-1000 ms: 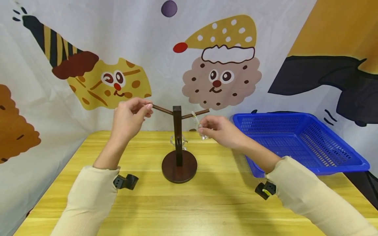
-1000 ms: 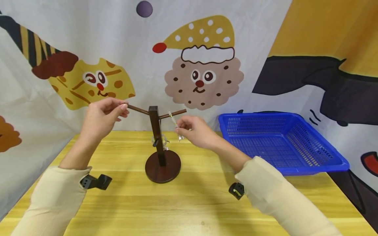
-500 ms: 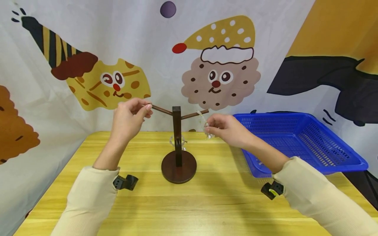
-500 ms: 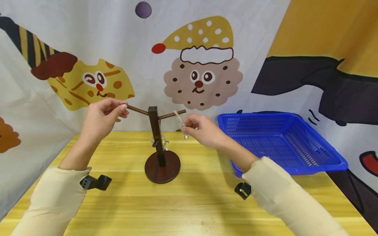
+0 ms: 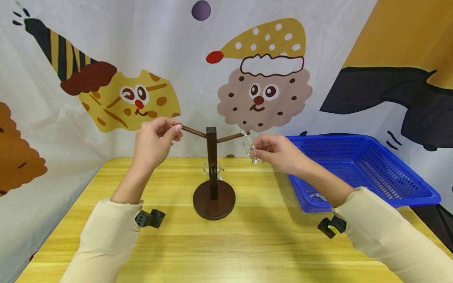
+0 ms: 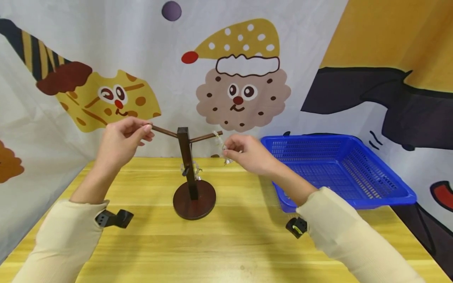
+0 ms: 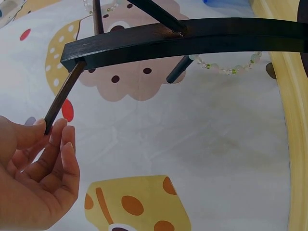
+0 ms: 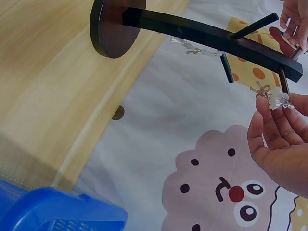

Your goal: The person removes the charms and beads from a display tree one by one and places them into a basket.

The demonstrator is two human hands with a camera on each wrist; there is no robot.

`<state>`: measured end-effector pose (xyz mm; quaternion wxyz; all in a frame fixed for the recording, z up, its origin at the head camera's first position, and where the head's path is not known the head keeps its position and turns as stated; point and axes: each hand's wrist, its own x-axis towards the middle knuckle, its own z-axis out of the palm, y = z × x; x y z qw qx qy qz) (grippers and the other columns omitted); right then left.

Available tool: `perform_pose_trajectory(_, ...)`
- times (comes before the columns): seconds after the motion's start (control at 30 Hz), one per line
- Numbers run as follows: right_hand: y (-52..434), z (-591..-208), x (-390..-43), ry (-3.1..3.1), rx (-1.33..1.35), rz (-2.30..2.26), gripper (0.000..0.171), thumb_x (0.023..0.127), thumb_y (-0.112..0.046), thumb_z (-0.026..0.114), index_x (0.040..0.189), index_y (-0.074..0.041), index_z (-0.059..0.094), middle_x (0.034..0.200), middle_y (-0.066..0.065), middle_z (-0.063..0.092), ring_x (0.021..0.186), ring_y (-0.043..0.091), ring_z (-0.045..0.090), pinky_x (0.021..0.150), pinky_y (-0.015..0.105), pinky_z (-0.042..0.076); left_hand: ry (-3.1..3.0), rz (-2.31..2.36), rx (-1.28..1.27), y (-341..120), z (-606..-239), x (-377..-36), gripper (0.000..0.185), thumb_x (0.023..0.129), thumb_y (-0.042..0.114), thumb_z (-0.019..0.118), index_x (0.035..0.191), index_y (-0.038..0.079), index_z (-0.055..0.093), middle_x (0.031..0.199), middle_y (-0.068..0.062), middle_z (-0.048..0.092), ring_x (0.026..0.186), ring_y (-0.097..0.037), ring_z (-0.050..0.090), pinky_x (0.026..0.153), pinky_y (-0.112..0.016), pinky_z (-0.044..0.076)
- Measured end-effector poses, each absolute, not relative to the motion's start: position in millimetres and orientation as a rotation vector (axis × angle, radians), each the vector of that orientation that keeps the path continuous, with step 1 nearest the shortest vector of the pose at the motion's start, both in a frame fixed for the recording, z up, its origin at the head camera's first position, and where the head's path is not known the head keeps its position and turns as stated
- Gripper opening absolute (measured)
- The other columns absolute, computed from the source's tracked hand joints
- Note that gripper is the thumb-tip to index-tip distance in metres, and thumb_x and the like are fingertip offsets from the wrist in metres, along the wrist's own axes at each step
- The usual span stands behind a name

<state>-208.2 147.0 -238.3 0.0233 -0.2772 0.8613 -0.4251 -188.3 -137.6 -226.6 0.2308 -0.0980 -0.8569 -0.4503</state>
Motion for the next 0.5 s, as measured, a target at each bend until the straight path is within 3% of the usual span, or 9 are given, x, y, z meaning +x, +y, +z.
perform_pose_trajectory(0.5, 160, -231, -206, 2.707, -0.829, -1.325, 0.009, 0.09, -0.009, 0.058, 0.091, 0.0, 0.061, 0.081, 0.008, 0.063, 0.074, 0.016, 0.06, 0.068, 0.031, 0.049, -2.356, -1.226, -0.278, -138, -227, -189, 0.023, 0.092, 0.019, 0.055, 0.097, -0.001, 0.065, 0.081, -0.015, 0.066, 0.073, -0.023, 0.063, 0.057, -0.014, 0.045)
